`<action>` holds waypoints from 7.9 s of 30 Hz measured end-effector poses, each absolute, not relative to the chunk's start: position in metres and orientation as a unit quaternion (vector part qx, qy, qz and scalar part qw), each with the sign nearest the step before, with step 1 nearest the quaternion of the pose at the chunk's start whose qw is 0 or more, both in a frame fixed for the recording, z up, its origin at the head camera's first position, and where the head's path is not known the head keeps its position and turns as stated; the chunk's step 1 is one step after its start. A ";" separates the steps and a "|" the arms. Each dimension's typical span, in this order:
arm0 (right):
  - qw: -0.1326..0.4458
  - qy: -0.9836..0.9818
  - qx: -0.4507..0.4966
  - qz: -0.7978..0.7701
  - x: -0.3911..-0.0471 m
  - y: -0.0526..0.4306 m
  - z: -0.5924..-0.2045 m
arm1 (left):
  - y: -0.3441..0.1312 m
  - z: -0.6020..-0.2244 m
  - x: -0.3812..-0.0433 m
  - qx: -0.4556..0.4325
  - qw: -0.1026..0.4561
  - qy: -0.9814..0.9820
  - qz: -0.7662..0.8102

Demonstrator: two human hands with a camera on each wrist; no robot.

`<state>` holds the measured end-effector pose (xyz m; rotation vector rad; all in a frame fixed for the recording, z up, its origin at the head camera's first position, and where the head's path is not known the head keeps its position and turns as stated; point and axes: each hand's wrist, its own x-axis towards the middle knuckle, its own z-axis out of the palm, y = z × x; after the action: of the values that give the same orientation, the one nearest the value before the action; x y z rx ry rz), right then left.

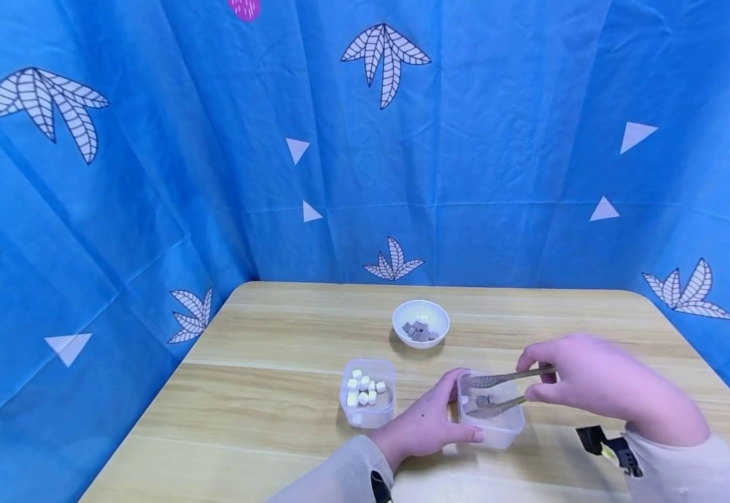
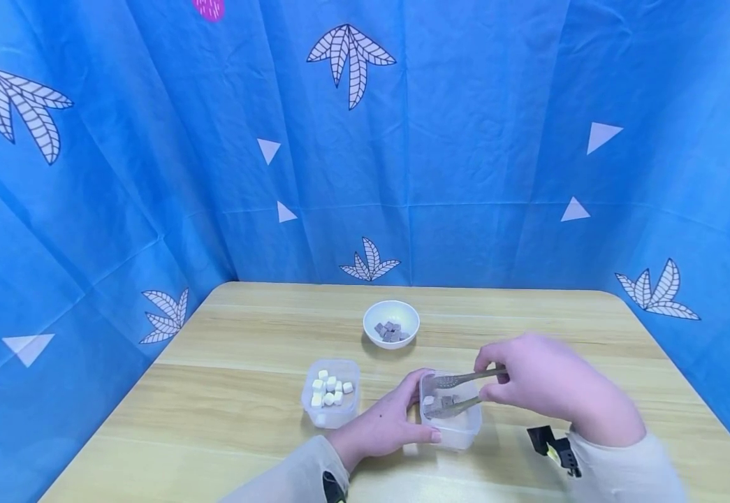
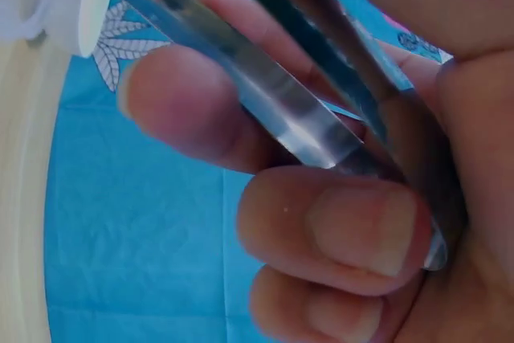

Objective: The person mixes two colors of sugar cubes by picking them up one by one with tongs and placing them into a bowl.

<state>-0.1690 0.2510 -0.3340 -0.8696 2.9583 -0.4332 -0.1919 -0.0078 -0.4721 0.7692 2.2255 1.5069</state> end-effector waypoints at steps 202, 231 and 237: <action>0.012 0.982 -0.184 -0.031 -0.148 0.205 -0.339 | -0.007 -0.473 -0.193 0.270 0.174 0.802 0.504; 0.003 0.975 -0.214 -0.063 -0.153 0.217 -0.338 | -0.006 -0.472 -0.193 0.270 0.174 0.796 0.513; 0.004 0.981 -0.192 -0.038 -0.151 0.218 -0.336 | -0.006 -0.472 -0.193 0.264 0.171 0.803 0.506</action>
<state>-0.1514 0.2182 -0.3364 -0.6003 3.0731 -0.1176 -0.1929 -0.0063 -0.4719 0.7503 2.2809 1.4380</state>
